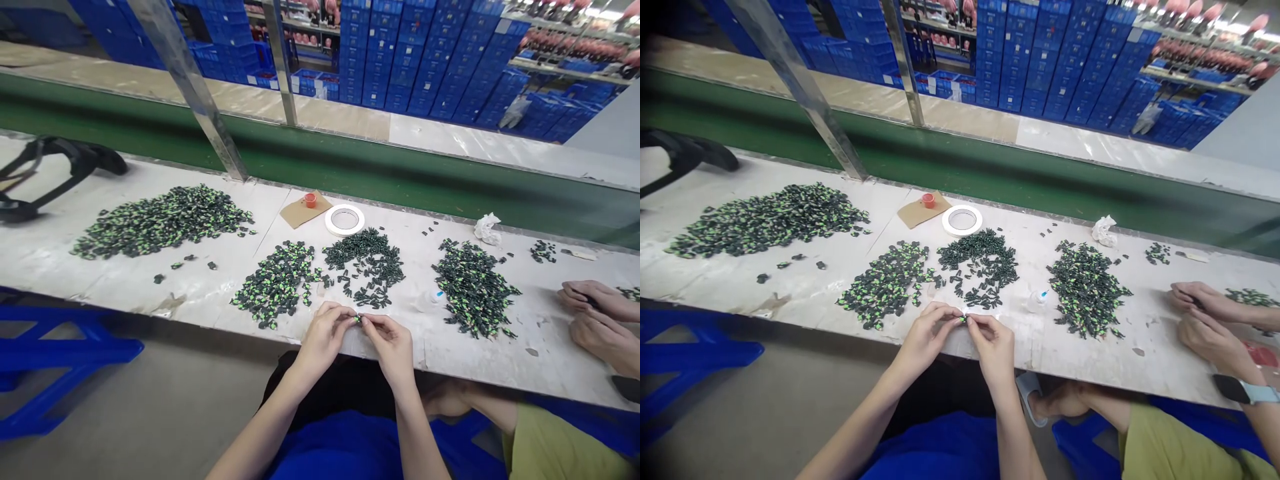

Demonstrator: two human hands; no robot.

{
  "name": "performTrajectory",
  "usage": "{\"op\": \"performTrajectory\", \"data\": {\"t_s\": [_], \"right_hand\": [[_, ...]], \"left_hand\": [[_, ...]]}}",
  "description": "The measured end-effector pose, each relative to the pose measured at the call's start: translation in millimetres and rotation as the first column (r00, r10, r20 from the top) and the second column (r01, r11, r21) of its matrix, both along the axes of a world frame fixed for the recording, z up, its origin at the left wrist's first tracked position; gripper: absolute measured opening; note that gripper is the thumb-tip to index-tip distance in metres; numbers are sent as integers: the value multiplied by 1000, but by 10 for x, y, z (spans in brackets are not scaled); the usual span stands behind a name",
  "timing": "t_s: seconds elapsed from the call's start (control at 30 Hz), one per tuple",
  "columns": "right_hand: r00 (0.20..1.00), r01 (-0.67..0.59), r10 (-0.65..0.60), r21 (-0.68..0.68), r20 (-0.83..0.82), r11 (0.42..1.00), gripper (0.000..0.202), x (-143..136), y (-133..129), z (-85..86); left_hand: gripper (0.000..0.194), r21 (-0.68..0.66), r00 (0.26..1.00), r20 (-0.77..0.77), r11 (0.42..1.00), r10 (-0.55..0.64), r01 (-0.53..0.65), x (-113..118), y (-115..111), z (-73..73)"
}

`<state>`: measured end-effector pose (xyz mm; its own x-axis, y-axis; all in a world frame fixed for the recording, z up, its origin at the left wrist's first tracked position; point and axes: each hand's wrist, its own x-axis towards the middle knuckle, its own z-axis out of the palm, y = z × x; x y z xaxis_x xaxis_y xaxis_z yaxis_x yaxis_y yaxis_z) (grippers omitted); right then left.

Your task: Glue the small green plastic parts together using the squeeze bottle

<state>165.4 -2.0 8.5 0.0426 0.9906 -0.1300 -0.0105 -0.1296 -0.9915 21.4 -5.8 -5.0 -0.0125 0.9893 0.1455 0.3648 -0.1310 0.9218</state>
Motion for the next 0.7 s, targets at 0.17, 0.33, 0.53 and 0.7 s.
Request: {"op": "performTrajectory", "data": {"t_s": [0.17,0.33,0.53,0.7], "right_hand": [[997,22,-22,7,-71,1000,19,20,25,15],[996,62,-57,86,-68,994,14,-3,5,19],[999,20,-17,107,-33,994,27,55,-20,13],[992,-122,123,123,-8,985,35,167,7,68]], "left_hand": [[11,-21,993,119,1000,-10,13,11,-10,59],[11,-68,983,185,998,13,-1,39,-29,114],[11,-134,965,259,991,35,0,47,-31,154],[9,-100,968,232,988,-90,116,-18,-9,219]]}}
